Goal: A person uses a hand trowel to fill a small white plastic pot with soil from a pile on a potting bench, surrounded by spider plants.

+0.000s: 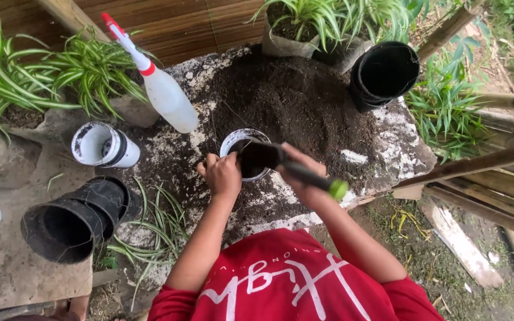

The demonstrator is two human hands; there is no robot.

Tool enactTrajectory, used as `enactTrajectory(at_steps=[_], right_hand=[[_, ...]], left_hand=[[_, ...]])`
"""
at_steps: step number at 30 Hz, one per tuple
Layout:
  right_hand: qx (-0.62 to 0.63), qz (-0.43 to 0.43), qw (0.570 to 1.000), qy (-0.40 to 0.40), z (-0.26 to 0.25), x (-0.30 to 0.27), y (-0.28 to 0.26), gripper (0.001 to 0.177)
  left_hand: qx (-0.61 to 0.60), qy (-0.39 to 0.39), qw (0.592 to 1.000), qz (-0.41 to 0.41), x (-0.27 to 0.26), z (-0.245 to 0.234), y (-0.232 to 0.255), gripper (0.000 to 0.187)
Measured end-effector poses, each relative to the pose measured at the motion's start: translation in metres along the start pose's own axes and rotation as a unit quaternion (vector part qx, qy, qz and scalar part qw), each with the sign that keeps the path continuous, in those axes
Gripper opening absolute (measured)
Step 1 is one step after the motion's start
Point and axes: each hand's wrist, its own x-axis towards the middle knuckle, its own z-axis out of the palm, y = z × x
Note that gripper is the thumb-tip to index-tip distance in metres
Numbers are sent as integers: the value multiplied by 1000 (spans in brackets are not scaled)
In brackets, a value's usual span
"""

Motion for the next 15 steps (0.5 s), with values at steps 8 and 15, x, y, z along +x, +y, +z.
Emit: enactTrajectory(at_steps=[8,15], right_hand=[[163,166,946,226,-70,0,-60,39],[288,422,757,406,-129,-101,51,50]], left_hand=[[15,81,994,71,7,-30,8,18],[-212,103,967,92,20,-105,19,20]])
